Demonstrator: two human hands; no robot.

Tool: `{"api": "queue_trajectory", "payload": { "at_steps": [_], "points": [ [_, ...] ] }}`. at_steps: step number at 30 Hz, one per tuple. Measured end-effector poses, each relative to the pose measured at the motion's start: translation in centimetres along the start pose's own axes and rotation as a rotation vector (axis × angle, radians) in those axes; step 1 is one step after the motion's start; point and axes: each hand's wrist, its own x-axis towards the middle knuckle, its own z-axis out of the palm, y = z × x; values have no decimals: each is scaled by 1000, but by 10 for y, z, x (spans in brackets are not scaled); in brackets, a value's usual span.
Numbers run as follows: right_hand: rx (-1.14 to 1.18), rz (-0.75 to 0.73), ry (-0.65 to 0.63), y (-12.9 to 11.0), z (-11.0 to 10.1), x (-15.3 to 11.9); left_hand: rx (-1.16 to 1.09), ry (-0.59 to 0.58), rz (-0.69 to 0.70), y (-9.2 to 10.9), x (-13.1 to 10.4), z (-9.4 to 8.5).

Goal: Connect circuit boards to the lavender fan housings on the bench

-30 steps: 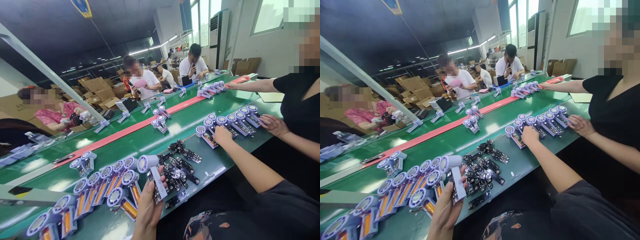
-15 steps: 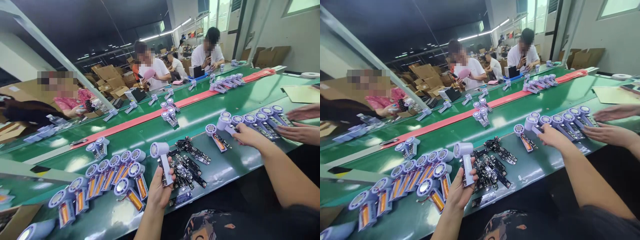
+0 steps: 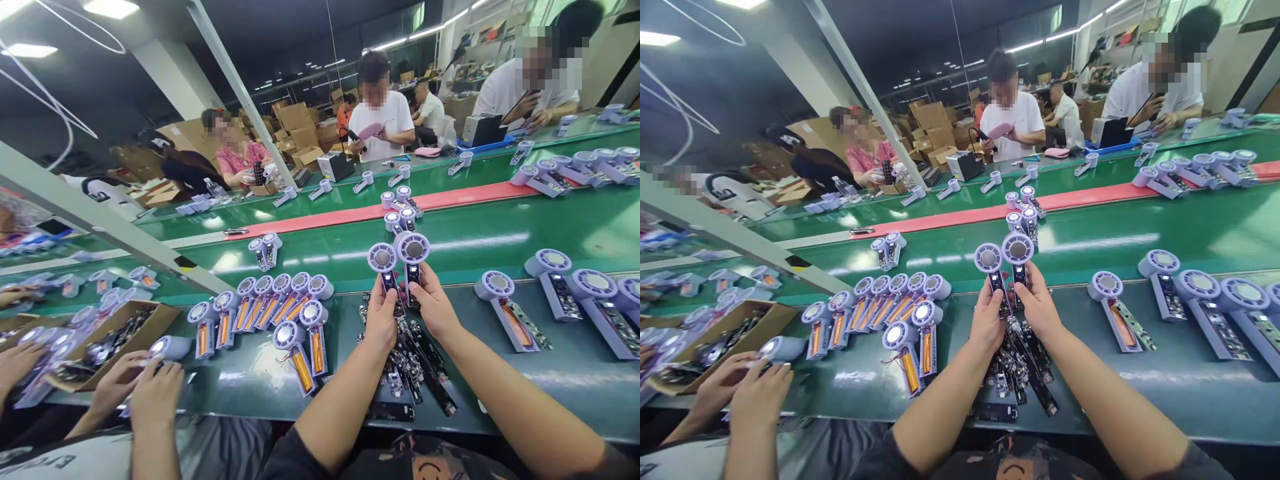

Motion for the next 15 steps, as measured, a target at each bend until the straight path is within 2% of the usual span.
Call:
{"api": "queue_trajectory", "payload": {
  "at_steps": [3,5,8,15],
  "points": [
    [320,108,40,1,-1,-7,16,-14,-73,-3,3,-10],
    [452,166,76,0,-2,-11,41,-31,-110,-4,4,-13],
    [497,195,81,0,-3,-15,55,-45,-135,-5,4,-16],
    [441,165,62,3,-3,-22,65,-80,-132,-3,1,-17]
  ]
}}
